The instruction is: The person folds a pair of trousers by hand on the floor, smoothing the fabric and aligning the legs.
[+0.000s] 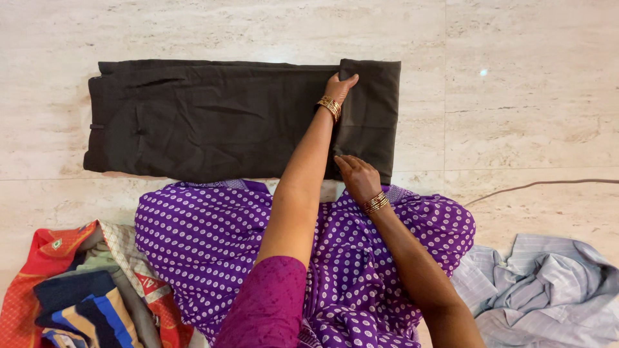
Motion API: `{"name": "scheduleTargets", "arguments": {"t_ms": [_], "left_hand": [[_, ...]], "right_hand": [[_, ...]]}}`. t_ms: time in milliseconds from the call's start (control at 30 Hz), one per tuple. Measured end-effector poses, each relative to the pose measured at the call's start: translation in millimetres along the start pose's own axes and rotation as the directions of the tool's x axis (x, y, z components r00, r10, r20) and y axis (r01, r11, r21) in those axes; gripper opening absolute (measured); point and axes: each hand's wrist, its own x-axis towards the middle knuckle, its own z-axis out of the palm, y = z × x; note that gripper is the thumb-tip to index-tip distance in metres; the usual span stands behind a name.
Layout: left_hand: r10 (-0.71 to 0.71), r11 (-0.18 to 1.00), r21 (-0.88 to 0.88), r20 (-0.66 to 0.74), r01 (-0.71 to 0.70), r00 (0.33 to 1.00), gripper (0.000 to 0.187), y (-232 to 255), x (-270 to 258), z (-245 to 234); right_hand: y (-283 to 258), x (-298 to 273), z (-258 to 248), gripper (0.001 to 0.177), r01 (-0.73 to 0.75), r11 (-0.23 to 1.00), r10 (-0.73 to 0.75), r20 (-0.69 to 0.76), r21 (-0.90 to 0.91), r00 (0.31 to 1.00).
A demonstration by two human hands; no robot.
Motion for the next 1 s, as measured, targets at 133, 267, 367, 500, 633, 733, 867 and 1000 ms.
{"name": "scheduleTargets", "arguments": {"t_ms": [133,267,367,500,633,733,867,1000], "left_hand": [[0.217,0.903,0.407,-0.162,-0.135,0.963,0.034,19,-13,12],[0.777,0.321,0.866,-0.009,-0.383,0.629,0.051,43,-69,33],[0.731,0.149,0.846,0.255,-0.512,0.633,0.044,42,-147,39],[0.409,0.018,0.886,0.416,-0.463,0.812,0.056,34,-217,29],[0.134,-0.073,0.894,0.448,-0.442,0.884,0.065,47,-240,7],[0.139,-0.171,0.855,0.513,-0.490,0.847,0.067,51,-242,1],[-0.101,-0.252,0.856,0.440,-0.451,0.892,0.070,55,-238,1],[-0.093,-0.177,0.875,0.440,-0.450,0.893,0.069,59,-238,2]], "right_hand": [[-2,1,0,0.034,0.006,1.000,-0.006,0.009,0.023,1.000],[-3,-2,-2,0.034,0.035,0.995,-0.033,-0.017,0.099,0.999],[13,-2,-3,0.029,-0.203,0.934,0.195,0.058,0.295,0.979],[33,-4,-10,0.024,-0.390,0.850,0.458,-0.129,0.355,0.880],[28,-8,-12,0.028,-0.338,0.895,0.399,-0.180,0.291,0.899],[32,15,-2,0.041,-0.211,0.960,0.226,-0.066,0.183,0.972],[47,59,16,0.055,-0.120,0.992,0.112,0.155,0.043,0.982],[65,109,30,0.058,-0.046,0.990,0.070,0.182,-0.132,0.981]]}}
